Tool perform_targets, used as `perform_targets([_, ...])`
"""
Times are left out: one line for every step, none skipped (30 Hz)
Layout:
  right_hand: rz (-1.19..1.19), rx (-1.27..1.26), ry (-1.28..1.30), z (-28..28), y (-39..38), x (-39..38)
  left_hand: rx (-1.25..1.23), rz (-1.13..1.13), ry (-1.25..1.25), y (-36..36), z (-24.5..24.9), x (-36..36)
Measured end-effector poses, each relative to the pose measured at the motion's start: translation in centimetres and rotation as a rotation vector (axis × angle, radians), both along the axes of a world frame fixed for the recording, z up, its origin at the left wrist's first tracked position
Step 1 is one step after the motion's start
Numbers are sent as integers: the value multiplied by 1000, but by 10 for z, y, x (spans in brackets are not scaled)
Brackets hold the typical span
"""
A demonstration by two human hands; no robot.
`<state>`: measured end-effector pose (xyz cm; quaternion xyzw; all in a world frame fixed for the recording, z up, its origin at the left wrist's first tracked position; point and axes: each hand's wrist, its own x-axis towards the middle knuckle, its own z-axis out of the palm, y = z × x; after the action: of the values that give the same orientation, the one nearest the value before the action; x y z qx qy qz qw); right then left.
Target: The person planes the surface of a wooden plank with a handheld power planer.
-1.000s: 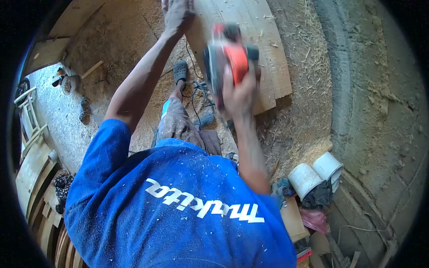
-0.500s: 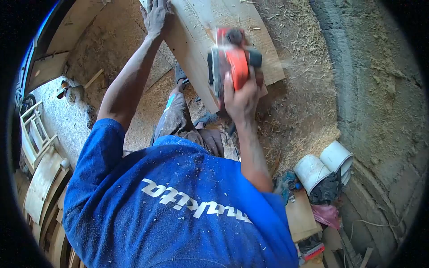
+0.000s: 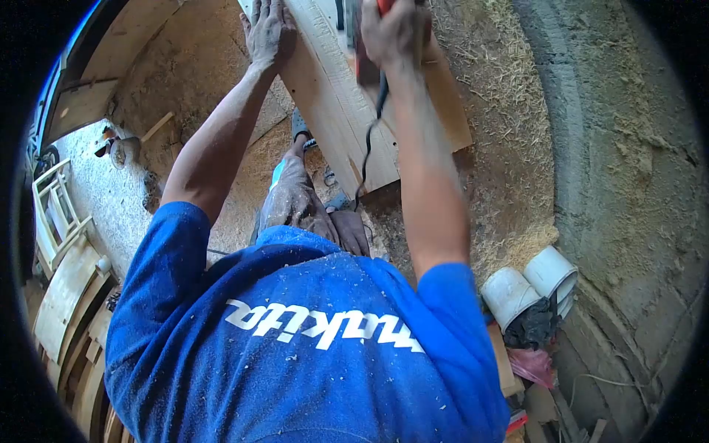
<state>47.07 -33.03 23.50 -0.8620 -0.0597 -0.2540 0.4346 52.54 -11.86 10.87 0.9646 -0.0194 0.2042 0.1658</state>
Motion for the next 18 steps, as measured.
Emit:
perform_targets([-25,82,268,-28,-10,-33,1,5,6,1,-1,-1])
perform_targets([60,56,113,-23,-10,-72,1,17,6,2,-4,0])
perform_targets([-19,-6,204,-14,-5,-123,-1,16,2,2,-7,2])
perform_targets([-36,-48,167,-6,-1,-166,-1,13,1,2,-10,3])
perform_targets([-68,96,285,11,13,-212,1,19,3,3,-12,2])
perform_targets([-103,108,497,-2,6,-266,-16,21,-2,2,-13,2])
perform_targets([-131,210,698,3,8,-310,-33,22,-11,2,-13,4])
perform_targets([-128,97,606,6,10,-345,-17,23,-19,3,-15,6])
perform_targets([-127,-17,521,8,13,-370,-15,22,-10,3,-15,2])
perform_targets([-126,-16,524,6,15,-381,-11,22,-18,2,-12,1])
perform_targets([-146,37,598,3,17,-389,-8,20,-29,1,-9,2])
perform_targets([-166,91,677,2,19,-393,-8,19,-23,0,-7,1])
perform_targets([-148,59,635,7,21,-372,-18,15,-11,1,-5,1])
perform_targets([-130,28,592,11,23,-339,-28,9,0,2,-4,1])
perform_targets([-106,69,619,7,20,-314,-27,7,1,4,-4,0])
perform_targets([-90,45,490,12,25,-280,-70,-5,-26,5,-4,0])
perform_targets([-67,24,407,8,25,-251,-116,-16,-52,5,-4,0])
perform_targets([-57,27,373,10,28,-221,-121,-14,-52,6,-7,-1])
